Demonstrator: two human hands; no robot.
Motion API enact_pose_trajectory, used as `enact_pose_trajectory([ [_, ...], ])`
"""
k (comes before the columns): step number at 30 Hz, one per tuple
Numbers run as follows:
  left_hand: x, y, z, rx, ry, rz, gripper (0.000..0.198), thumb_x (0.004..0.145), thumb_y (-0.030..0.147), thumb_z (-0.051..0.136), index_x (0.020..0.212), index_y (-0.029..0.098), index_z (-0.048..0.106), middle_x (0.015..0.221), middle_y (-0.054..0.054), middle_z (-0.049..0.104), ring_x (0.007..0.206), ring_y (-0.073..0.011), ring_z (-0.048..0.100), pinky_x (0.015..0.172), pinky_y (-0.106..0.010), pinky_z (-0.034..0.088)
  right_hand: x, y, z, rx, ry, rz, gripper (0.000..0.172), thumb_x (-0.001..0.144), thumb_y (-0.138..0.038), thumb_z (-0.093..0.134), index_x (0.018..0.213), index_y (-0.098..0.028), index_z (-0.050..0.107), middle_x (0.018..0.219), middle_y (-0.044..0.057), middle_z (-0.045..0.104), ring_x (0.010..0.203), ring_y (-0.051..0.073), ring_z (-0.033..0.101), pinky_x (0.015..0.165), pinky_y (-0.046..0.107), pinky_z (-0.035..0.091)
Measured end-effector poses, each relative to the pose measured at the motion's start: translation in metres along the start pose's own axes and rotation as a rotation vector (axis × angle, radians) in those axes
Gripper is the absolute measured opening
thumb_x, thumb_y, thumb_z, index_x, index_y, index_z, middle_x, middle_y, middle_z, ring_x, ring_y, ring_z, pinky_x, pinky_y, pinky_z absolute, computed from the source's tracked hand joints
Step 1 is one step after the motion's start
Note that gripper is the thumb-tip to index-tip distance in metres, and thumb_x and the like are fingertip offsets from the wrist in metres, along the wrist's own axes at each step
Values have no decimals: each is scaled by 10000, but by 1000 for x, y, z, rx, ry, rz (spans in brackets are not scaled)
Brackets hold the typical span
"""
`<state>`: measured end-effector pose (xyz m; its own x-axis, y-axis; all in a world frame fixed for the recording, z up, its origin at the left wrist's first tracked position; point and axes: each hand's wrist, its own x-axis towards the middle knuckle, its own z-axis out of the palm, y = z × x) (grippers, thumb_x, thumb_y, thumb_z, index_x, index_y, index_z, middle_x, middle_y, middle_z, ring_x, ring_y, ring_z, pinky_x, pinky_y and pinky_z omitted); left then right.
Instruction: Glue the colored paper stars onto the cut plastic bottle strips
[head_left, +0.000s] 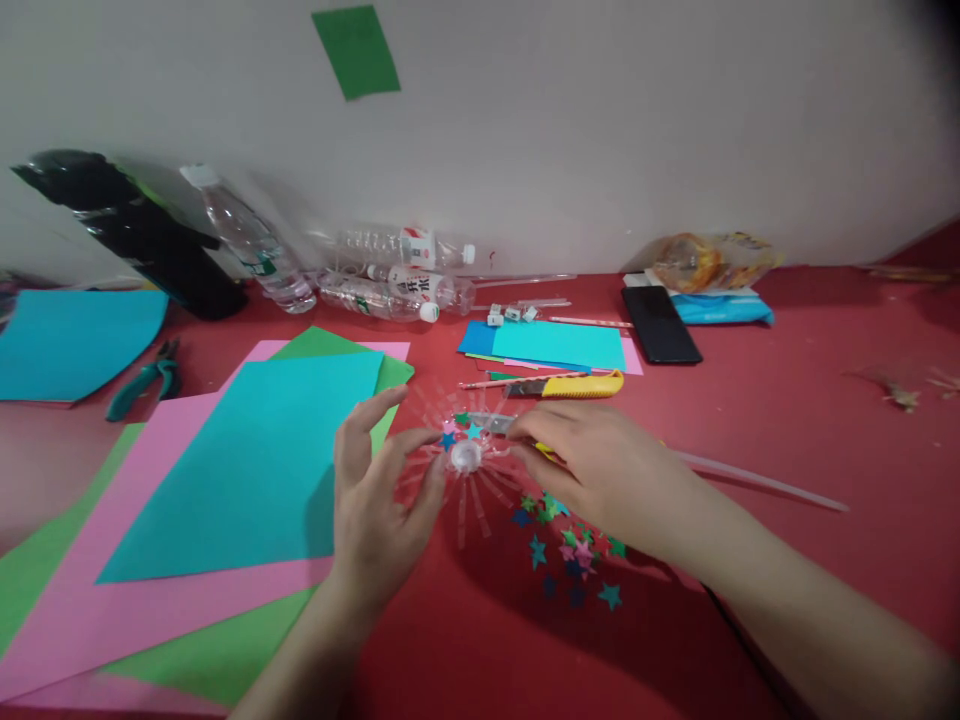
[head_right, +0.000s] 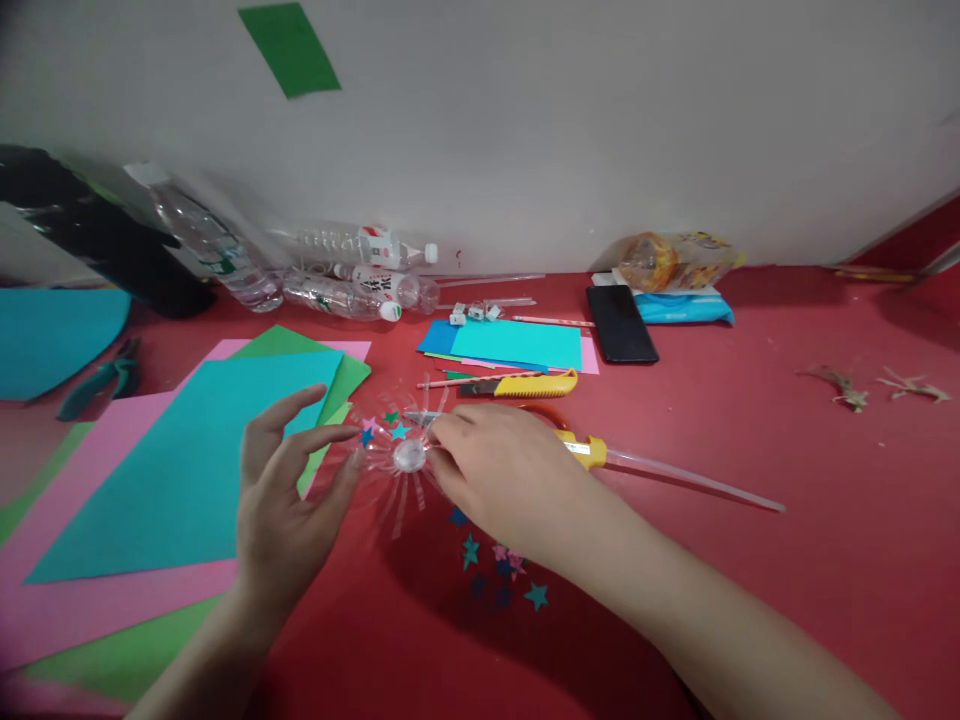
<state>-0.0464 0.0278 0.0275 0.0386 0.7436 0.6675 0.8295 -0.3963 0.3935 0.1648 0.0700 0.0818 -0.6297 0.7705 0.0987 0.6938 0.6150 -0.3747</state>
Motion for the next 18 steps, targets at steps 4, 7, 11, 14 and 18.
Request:
enact_pose_trajectory([
  [4,2,-3,0,5,35,-73,163,867,151,614,1013,224,612,1318,-110,536,1260,-269,499,1029,-471,430,-4,-4,0,48,-27,-9,171,949,-243,502,893,-192,655,844,22,682,795,195,633,668,316,412],
  [7,3,-3,-2,-41,47,-104,159,863,147,624,1003,223,622,1298,-98,550,1259,-252,505,1042,-457,423,-6,-6,0,47,-32,-21,146,939,-253,525,898,-199,655,857,19,686,806,195,634,662,308,413],
  [11,3,-2,-8,-136,11,-99,158,855,166,627,999,230,638,1348,-93,511,1307,-266,461,1076,-485,389,-6,-6,-4,48,-8,-38,158,945,-259,520,855,-198,636,802,9,669,727,167,601,617,289,383],
  [14,1,1,-9,-118,-68,-83,213,827,217,668,1035,254,641,1426,-82,448,1357,-298,404,1106,-524,347,-5,-5,-5,115,125,-59,157,959,-223,500,903,-190,642,839,12,668,728,143,581,632,273,388],
  [18,0,4,-6,-64,-103,-45,222,807,242,689,1020,276,638,1469,-79,400,1364,-328,385,1100,-559,342,2,-3,1,161,291,-168,195,964,-164,466,963,-160,661,925,59,653,828,162,570,713,283,417],
])
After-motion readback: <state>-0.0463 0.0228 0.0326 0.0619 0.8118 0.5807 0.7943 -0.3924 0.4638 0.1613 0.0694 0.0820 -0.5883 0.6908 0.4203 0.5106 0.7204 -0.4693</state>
